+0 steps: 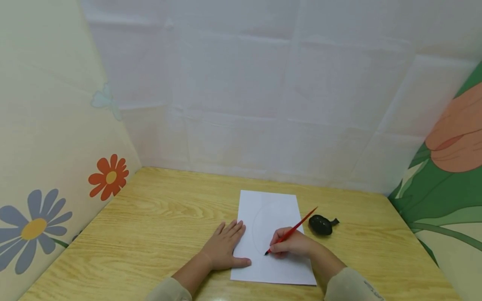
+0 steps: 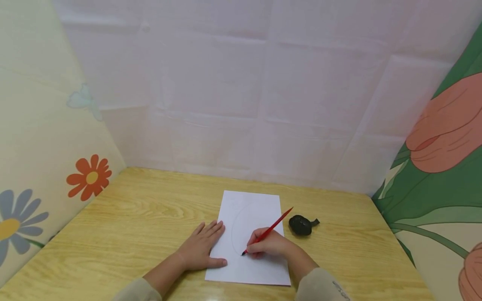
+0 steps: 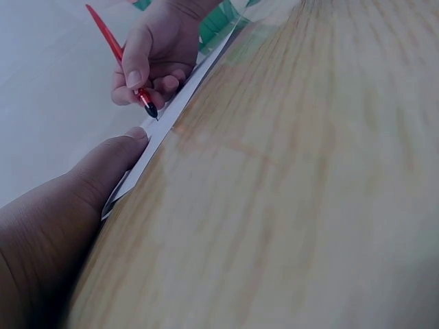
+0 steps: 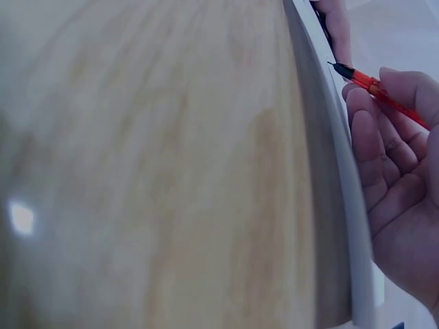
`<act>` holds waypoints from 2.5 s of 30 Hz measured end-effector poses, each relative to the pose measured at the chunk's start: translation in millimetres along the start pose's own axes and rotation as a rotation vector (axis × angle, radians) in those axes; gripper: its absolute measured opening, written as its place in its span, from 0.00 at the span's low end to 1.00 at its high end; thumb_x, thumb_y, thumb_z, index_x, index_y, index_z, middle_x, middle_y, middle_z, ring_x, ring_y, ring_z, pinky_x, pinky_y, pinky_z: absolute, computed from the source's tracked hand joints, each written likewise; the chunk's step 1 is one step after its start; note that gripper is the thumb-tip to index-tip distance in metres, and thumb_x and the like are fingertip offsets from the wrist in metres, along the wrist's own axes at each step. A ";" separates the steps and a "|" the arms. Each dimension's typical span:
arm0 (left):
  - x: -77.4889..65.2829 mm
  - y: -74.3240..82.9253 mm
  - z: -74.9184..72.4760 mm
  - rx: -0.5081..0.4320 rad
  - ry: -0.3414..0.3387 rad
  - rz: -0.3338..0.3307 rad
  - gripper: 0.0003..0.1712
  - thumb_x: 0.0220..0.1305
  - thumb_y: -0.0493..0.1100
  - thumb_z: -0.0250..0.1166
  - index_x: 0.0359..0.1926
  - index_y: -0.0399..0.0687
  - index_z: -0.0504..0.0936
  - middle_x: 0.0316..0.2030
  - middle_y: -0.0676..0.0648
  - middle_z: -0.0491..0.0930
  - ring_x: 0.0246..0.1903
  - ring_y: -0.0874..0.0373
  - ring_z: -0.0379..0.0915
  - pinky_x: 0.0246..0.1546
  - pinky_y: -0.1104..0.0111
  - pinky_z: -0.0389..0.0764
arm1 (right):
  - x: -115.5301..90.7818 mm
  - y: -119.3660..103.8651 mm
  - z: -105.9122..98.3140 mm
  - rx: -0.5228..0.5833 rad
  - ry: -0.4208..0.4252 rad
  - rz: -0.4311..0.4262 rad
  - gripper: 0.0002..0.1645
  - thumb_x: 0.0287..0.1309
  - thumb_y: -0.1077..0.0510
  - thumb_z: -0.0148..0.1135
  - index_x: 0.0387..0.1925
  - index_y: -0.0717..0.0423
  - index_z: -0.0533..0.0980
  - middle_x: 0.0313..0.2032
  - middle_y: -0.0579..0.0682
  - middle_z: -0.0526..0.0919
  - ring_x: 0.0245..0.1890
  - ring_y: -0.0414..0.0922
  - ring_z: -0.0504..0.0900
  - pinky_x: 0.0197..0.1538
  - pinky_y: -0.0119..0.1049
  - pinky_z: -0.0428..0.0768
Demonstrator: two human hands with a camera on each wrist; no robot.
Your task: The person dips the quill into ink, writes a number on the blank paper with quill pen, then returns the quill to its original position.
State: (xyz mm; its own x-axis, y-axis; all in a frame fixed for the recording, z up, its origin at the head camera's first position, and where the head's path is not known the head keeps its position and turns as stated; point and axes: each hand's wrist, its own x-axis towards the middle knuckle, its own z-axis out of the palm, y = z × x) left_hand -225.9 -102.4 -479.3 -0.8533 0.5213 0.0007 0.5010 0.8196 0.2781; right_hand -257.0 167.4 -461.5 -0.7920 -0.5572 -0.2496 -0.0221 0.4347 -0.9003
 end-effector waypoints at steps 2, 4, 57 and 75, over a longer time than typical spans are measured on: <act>0.1 -0.1 0.0 0.001 -0.001 0.002 0.60 0.55 0.80 0.54 0.76 0.44 0.55 0.77 0.46 0.53 0.77 0.49 0.43 0.76 0.47 0.44 | -0.6 0.3 -0.4 0.002 -0.001 0.005 0.11 0.56 0.57 0.69 0.33 0.62 0.79 0.22 0.44 0.83 0.24 0.39 0.80 0.34 0.31 0.80; 0.0 -0.2 0.1 0.001 0.000 0.004 0.60 0.55 0.80 0.54 0.76 0.44 0.55 0.77 0.46 0.53 0.77 0.49 0.43 0.76 0.47 0.44 | -1.4 0.5 -0.7 0.000 -0.001 0.009 0.11 0.56 0.57 0.69 0.33 0.62 0.79 0.22 0.44 0.82 0.24 0.39 0.80 0.34 0.31 0.80; 1.5 -1.8 1.3 0.015 -0.021 -0.005 0.61 0.54 0.81 0.53 0.76 0.45 0.53 0.77 0.47 0.51 0.77 0.50 0.43 0.76 0.48 0.42 | -16.0 9.5 -15.8 0.051 0.029 -0.015 0.15 0.54 0.61 0.69 0.34 0.72 0.76 0.20 0.44 0.81 0.22 0.38 0.80 0.30 0.29 0.79; 1.2 -3.1 1.7 0.011 -0.015 -0.003 0.61 0.54 0.80 0.54 0.76 0.45 0.53 0.77 0.46 0.51 0.77 0.49 0.42 0.76 0.47 0.42 | -17.2 11.6 -23.7 0.053 0.058 -0.023 0.16 0.54 0.61 0.69 0.35 0.74 0.77 0.20 0.44 0.81 0.22 0.38 0.79 0.29 0.28 0.78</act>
State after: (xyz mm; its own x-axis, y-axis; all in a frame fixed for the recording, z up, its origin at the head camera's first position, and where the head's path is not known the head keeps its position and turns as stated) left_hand -228.2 -103.9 -481.8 -0.8525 0.5225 -0.0146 0.5002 0.8236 0.2674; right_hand -258.2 198.8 -459.1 -0.8256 -0.5243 -0.2086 -0.0101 0.3834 -0.9235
